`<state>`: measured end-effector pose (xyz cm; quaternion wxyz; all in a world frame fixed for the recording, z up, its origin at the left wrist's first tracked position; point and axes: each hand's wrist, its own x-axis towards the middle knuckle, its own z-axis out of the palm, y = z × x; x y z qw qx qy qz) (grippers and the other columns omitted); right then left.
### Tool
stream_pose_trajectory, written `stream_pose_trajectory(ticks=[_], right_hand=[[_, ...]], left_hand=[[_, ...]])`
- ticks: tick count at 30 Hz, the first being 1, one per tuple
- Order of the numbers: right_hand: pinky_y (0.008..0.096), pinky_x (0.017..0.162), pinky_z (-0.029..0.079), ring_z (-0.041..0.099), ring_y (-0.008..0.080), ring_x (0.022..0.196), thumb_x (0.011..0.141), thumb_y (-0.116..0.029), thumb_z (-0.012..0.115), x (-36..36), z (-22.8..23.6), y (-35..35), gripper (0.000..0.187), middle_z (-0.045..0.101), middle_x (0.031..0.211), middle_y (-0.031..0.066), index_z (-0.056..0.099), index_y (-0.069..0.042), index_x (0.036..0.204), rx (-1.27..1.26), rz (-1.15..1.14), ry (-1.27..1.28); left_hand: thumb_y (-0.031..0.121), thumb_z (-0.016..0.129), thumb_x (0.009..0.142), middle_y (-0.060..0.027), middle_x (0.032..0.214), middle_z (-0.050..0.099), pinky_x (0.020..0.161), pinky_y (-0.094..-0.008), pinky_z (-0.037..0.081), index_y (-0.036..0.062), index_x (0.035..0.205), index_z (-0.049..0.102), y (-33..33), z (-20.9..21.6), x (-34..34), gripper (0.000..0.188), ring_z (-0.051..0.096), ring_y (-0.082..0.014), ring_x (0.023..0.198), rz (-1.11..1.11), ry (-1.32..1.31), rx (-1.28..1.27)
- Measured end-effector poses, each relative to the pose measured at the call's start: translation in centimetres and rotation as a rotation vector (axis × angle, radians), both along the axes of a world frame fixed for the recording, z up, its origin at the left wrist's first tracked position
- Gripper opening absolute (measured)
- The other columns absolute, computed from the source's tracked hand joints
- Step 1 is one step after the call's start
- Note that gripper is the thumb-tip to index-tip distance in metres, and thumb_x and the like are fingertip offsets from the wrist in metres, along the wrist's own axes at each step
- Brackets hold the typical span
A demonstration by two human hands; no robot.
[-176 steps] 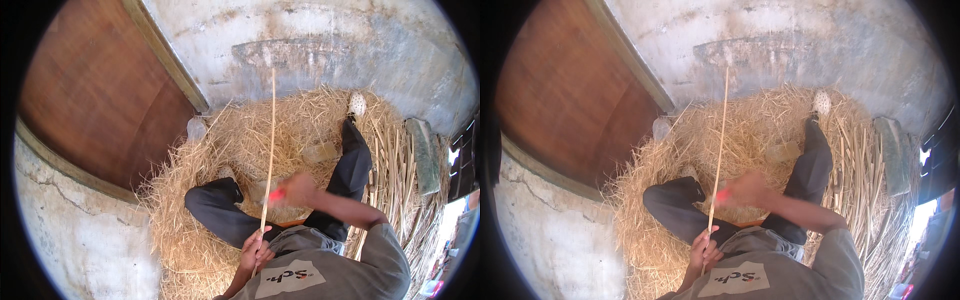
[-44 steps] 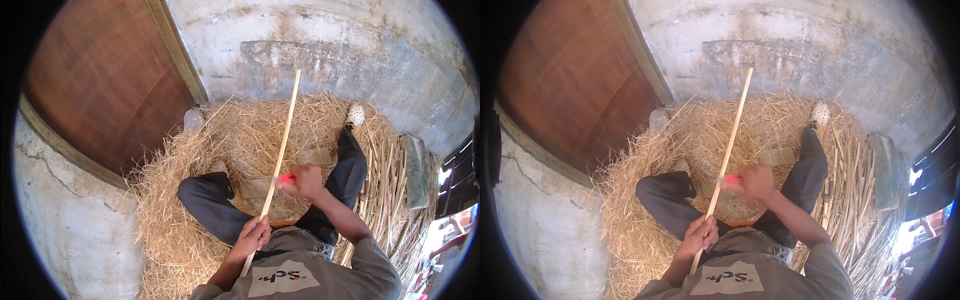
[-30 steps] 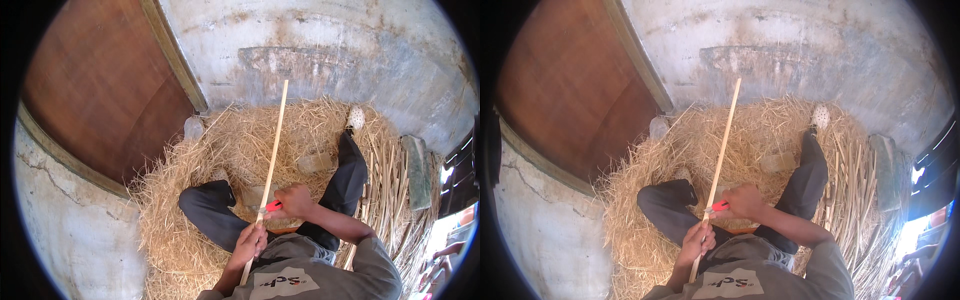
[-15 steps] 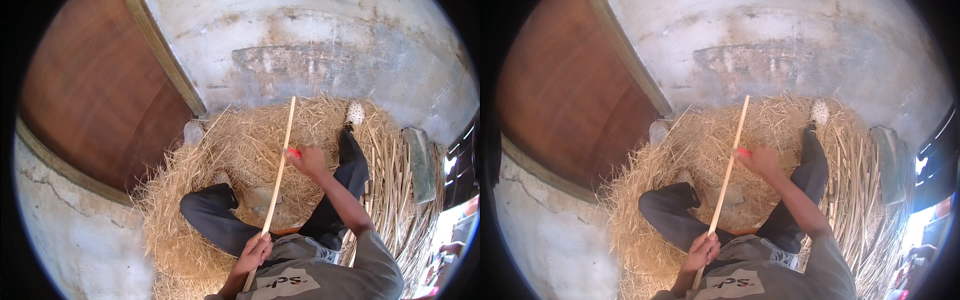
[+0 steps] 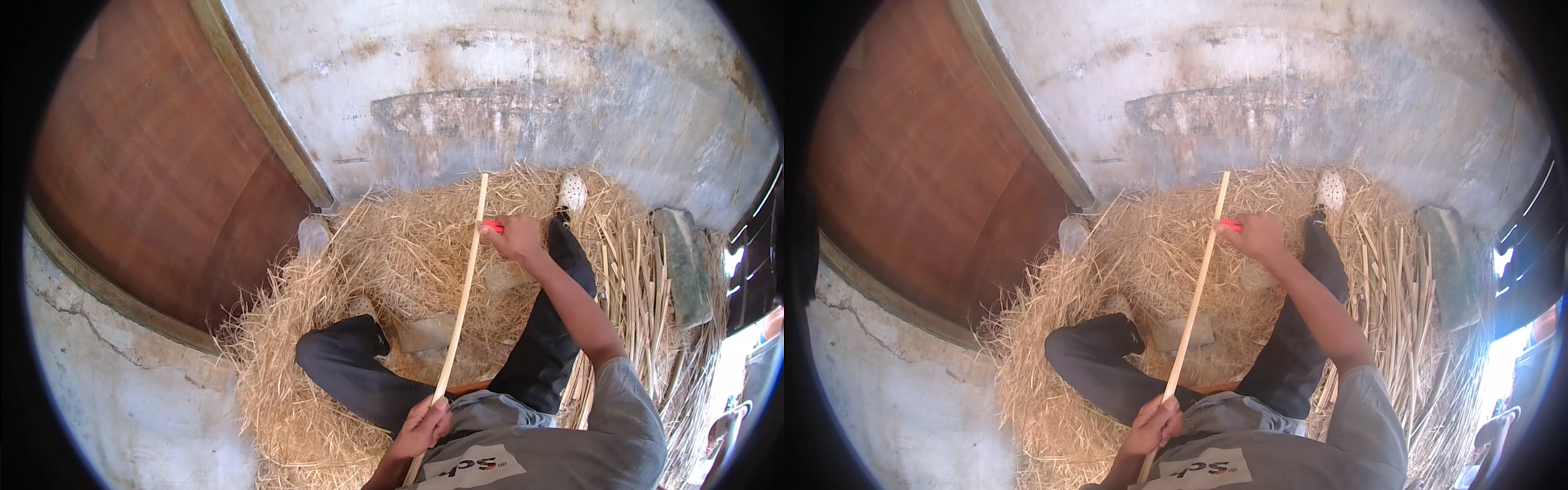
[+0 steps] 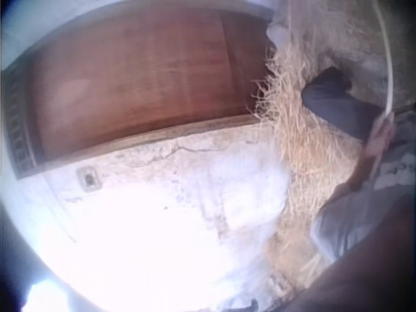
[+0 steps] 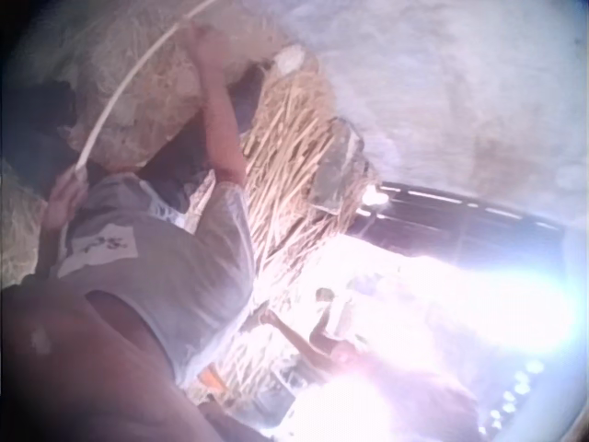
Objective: The person sits cross-legged on a straw-covered floor and uses a red utility knife to shave a long, thin wooden stick. They repeatedly scrape the knife along the stick's length to remove thin strips of wood, holding the stick with their left hand and the knife with their right.
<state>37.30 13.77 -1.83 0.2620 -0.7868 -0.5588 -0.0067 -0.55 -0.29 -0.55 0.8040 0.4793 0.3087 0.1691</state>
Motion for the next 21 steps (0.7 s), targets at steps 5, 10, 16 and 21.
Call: stream_pose_trajectory(ticks=[5,10,16,21], right_hand=[[0.0499,0.064,0.048,0.063,0.0398,0.067,0.085,-0.073,0.039,5.3,1.4,1.6,0.077,0.06,0.065,0.0231,0.067,-0.002,0.073,-0.08,-0.215,0.137],[0.0475,0.067,0.047,0.061,0.0317,0.067,0.09,-0.071,0.032,14.2,-4.3,1.0,0.084,0.062,0.069,0.0198,0.066,0.004,0.074,0.15,-0.488,0.279],[0.0428,0.055,0.046,0.061,0.0324,0.058,0.084,-0.051,0.062,-6.4,-6.1,-8.4,0.044,0.06,0.061,0.0167,0.071,-0.009,0.077,0.056,0.213,0.426],[0.0418,0.047,0.044,0.058,0.0309,0.048,0.074,-0.065,0.066,-13.2,-2.1,-10.3,0.057,0.055,0.053,0.0106,0.06,-0.01,0.064,0.128,0.505,0.104]], left_hand=[[0.027,0.036,0.104,0.0043,0.056,0.037,0.043,-0.0205,0.027,0.0088,0.082,0.04,-1.6,-1.1,-1.5,0.029,0.033,-0.0046,0.046,-0.053,-0.023,-0.051],[0.028,0.037,0.104,0.0042,0.055,0.037,0.043,-0.0207,0.027,0.0084,0.081,0.042,-1.8,-0.3,-2.0,0.03,0.035,-0.0044,0.047,-0.02,0.073,-0.01],[0.028,0.038,0.104,0.0028,0.054,0.037,0.038,-0.0218,0.028,0.0083,0.08,0.042,2.0,-1.3,0.1,0.031,0.034,-0.0063,0.041,0.123,-0.001,-0.08],[0.026,0.04,0.103,0.0016,0.051,0.033,0.042,-0.0235,0.026,0.0088,0.081,0.042,3.0,1.0,2.3,0.027,0.029,-0.0081,0.037,0.138,-0.043,-0.22]])
